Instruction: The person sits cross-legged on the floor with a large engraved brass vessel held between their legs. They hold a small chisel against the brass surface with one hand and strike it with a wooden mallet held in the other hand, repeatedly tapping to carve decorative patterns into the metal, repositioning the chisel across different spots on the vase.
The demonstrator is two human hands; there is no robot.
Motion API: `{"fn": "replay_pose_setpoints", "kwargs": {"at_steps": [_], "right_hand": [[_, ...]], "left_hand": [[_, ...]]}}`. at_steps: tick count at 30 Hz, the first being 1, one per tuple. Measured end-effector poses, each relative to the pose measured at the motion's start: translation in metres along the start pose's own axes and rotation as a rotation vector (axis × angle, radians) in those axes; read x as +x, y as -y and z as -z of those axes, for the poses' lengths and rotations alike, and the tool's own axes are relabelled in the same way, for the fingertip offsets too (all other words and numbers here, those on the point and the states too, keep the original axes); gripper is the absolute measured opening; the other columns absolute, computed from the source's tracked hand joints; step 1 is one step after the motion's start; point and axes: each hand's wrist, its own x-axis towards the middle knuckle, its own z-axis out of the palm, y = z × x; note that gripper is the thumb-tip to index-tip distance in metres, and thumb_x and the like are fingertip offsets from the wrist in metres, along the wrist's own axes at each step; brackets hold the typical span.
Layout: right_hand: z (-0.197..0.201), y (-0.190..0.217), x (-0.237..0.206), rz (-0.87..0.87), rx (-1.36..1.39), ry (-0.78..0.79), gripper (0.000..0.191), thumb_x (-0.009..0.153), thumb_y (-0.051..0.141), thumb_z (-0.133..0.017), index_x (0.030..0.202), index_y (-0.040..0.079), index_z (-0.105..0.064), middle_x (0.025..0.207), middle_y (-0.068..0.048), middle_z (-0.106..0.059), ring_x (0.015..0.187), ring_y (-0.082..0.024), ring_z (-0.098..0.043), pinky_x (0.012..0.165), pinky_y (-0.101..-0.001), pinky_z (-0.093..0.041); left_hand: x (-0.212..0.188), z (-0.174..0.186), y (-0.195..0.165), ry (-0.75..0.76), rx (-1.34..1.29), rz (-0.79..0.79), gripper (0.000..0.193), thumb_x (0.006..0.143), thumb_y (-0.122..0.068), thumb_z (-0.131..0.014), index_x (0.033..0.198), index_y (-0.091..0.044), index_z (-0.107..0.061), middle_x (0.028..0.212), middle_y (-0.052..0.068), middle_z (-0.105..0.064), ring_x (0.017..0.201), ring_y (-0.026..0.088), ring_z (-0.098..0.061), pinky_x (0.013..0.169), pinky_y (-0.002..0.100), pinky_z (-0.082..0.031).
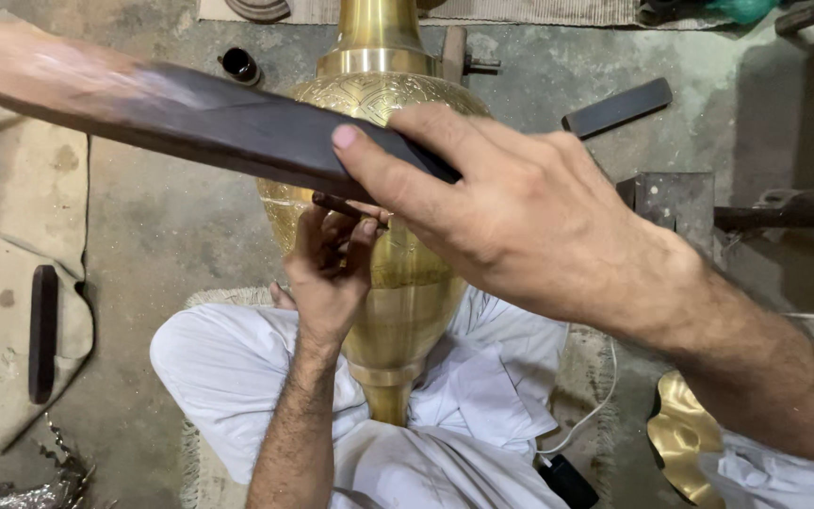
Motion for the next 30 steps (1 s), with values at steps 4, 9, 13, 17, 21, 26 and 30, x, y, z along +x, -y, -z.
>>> {"fn": "replay_pose_setpoints", "kwargs": {"at_steps": [4,9,13,17,21,26,30], "right_hand": [[0.004,0.000,-0.004,0.017,-0.217,0.161,0.040,0.098,0.014,-0.065,0.139,0.011,-0.063,0.120,-0.014,-0.068,0.078,-0.020,-0.070,0.052,-0.0320,-0.058],[0.001,-0.004,-0.010,-0.038,-0.114,0.243,0.043,0.099,0.010,-0.063,0.141,0.009,-0.063,0.118,-0.018,-0.068,0.076,-0.023,-0.069,0.046,-0.0313,-0.057],[0.002,-0.005,-0.015,0.016,-0.131,0.089,0.041,0.100,0.012,-0.064,0.140,0.010,-0.061,0.122,-0.016,-0.066,0.085,-0.022,-0.070,0.061,-0.0337,-0.062],[0.000,-0.004,-0.018,0.007,-0.154,0.204,0.045,0.096,0.013,-0.066,0.141,0.011,-0.060,0.120,-0.018,-0.067,0.080,-0.021,-0.071,0.053,-0.0326,-0.061],[-0.003,-0.004,-0.020,0.001,-0.125,0.024,0.037,0.108,0.018,-0.070,0.143,0.013,-0.061,0.126,-0.016,-0.067,0.087,-0.021,-0.073,0.062,-0.0329,-0.063],[-0.002,-0.003,-0.022,-0.023,-0.126,0.186,0.042,0.097,0.015,-0.069,0.138,0.008,-0.064,0.120,-0.020,-0.070,0.076,-0.021,-0.072,0.048,-0.0290,-0.059],[0.003,-0.002,-0.024,-0.015,-0.029,-0.038,0.041,0.098,0.017,-0.069,0.136,0.005,-0.061,0.117,-0.021,-0.068,0.087,-0.027,-0.073,0.061,-0.0342,-0.062]], "left_hand": [[0.000,0.000,-0.001,0.006,0.143,-0.169,0.027,0.102,0.001,-0.069,0.125,0.003,-0.056,0.113,0.013,-0.077,0.100,0.017,-0.077,0.084,0.027,-0.063],[0.003,0.001,-0.004,0.006,0.264,-0.213,0.031,0.099,0.000,-0.072,0.125,0.003,-0.056,0.110,0.013,-0.077,0.095,0.018,-0.078,0.081,0.026,-0.064],[0.000,-0.001,-0.005,0.034,0.107,-0.124,0.027,0.102,0.001,-0.069,0.125,0.003,-0.055,0.111,0.014,-0.077,0.098,0.018,-0.077,0.082,0.027,-0.064],[0.000,-0.001,-0.004,0.025,0.171,-0.195,0.030,0.101,0.002,-0.068,0.128,0.004,-0.054,0.114,0.016,-0.076,0.102,0.019,-0.077,0.085,0.029,-0.063],[0.001,-0.003,-0.004,0.053,0.089,-0.102,0.030,0.105,-0.002,-0.066,0.130,0.003,-0.050,0.113,0.012,-0.078,0.098,0.014,-0.079,0.079,0.024,-0.066],[-0.003,-0.005,-0.005,0.003,0.297,-0.199,0.031,0.099,-0.001,-0.071,0.126,0.003,-0.057,0.106,0.014,-0.079,0.094,0.017,-0.079,0.078,0.027,-0.063],[-0.005,-0.006,-0.005,0.058,0.025,-0.076,0.022,0.106,0.001,-0.067,0.125,0.002,-0.056,0.114,0.014,-0.078,0.105,0.018,-0.078,0.087,0.028,-0.064]]}}
